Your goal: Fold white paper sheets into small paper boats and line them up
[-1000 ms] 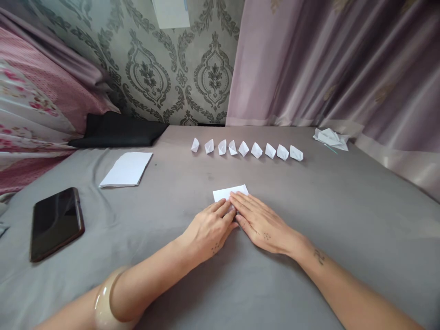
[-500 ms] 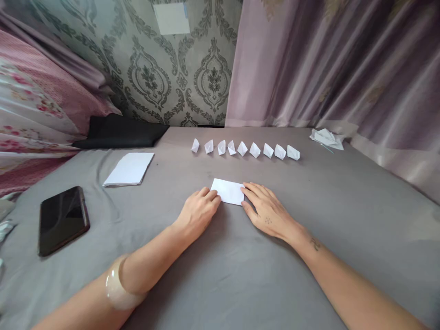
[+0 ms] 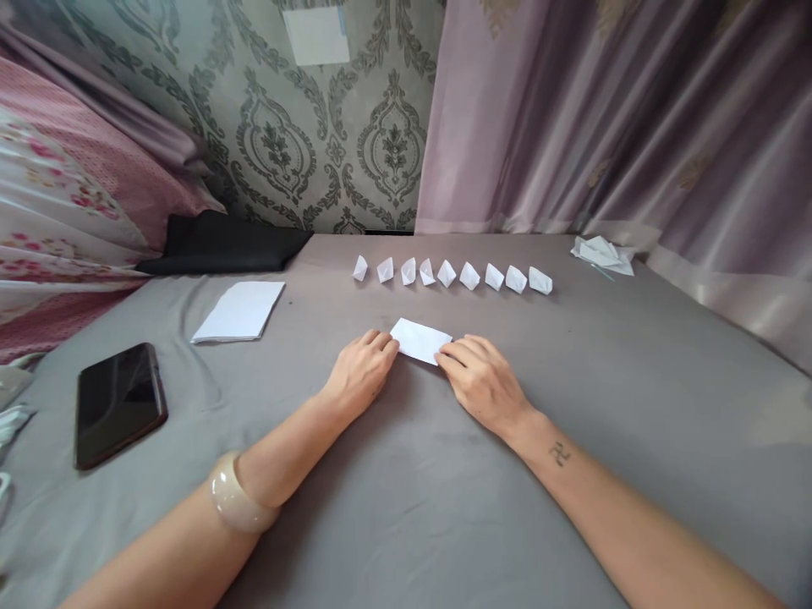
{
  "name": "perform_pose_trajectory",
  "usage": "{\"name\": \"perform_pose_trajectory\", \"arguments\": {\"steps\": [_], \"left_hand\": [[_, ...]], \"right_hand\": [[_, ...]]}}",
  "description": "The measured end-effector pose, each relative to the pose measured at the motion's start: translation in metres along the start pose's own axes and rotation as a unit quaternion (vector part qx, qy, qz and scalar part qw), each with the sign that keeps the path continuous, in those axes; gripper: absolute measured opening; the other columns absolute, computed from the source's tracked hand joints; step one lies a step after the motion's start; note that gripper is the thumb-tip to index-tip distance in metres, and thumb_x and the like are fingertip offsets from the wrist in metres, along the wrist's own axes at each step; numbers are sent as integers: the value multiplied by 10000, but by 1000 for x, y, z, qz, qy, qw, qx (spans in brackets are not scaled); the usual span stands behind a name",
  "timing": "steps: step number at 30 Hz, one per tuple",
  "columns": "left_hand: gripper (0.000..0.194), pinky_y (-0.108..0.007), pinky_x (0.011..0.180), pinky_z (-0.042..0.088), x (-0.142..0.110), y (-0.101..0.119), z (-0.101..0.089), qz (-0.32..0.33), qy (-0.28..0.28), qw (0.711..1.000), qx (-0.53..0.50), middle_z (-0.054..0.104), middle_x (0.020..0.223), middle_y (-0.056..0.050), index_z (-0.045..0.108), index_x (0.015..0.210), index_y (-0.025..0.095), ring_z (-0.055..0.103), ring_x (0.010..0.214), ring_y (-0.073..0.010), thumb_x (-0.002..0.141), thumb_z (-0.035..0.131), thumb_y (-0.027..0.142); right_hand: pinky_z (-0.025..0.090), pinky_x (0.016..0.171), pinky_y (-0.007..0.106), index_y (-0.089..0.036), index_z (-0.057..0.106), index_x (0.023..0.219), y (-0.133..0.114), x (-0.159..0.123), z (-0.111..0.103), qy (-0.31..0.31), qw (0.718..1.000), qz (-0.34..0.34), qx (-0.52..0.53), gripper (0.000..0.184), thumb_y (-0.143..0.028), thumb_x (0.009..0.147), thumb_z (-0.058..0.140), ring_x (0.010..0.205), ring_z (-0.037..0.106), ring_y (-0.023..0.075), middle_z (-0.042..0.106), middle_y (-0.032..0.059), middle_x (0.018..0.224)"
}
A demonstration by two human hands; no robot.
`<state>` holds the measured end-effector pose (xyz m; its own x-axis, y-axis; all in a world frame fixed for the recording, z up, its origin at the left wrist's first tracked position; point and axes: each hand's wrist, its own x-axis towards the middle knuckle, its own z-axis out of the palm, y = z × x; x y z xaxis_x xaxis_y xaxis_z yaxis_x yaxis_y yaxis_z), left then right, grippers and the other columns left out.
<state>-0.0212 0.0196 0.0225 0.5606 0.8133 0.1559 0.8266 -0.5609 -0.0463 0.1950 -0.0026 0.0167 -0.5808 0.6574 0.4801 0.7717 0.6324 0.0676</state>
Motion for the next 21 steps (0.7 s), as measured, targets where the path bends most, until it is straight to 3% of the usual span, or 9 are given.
{"name": "perform_pose_trajectory", "arguments": {"steps": [4, 10, 12, 15, 17, 19, 21], "left_hand": [[228, -365, 855, 493, -3, 9, 2, 44, 55, 997, -34, 629, 1049, -107, 579, 1013, 152, 542, 1008, -242, 885, 399, 91], [232, -338, 819, 546, -10, 26, 2, 68, 72, 989, -107, 655, 1066, -93, 594, 1031, 163, 592, 1036, -226, 922, 394, 122], [238, -353, 857, 548, -11, 25, 4, 76, 104, 982, -135, 654, 1107, -103, 596, 1060, 148, 590, 1081, -232, 926, 401, 122], [255, -368, 967, 508, -10, 21, 7, 88, 203, 954, -200, 646, 1161, -102, 594, 1113, 151, 576, 1138, -213, 923, 428, 113], [254, -353, 998, 492, -9, 19, 9, 100, 250, 929, -253, 654, 1156, -91, 606, 1112, 169, 585, 1137, -186, 921, 448, 113], [246, -333, 993, 498, -8, 18, 10, 116, 248, 917, -289, 664, 1142, -85, 618, 1100, 176, 596, 1126, -169, 923, 456, 122], [254, -337, 996, 496, -8, 18, 11, 131, 208, 927, -283, 659, 1160, -92, 613, 1117, 167, 585, 1148, -178, 929, 446, 133]], "right_hand": [[392, 982, 377, -134, 660, 883, -9, -2, -1, -6, 999, -16, -28, 227, -26, 835, 467, 866, 558, 191, 659, 67, 883], [394, 991, 390, -135, 650, 827, -25, -2, -6, -4, 1000, -24, -13, 208, -51, 845, 460, 825, 552, 189, 648, 66, 842], [410, 981, 386, -135, 651, 951, -26, -3, -8, 0, 1000, -2, 18, 205, -77, 854, 478, 911, 561, 200, 660, 79, 978], [452, 946, 386, -142, 555, 1233, -19, -4, -9, 13, 997, 62, 53, 383, -109, 852, 521, 1096, 533, 230, 595, 103, 1232], [469, 941, 390, -147, 542, 1267, -12, -6, -9, 33, 995, 78, 52, 422, -75, 854, 498, 1153, 522, 236, 582, 108, 1275], [469, 961, 399, -139, 610, 1183, -5, -8, -9, 48, 997, 54, 36, 380, -25, 862, 442, 1167, 532, 236, 614, 109, 1244], [462, 984, 419, -110, 654, 1103, -2, -10, -9, 49, 999, 15, 10, 356, -3, 872, 406, 1172, 544, 248, 644, 123, 1203]]}}
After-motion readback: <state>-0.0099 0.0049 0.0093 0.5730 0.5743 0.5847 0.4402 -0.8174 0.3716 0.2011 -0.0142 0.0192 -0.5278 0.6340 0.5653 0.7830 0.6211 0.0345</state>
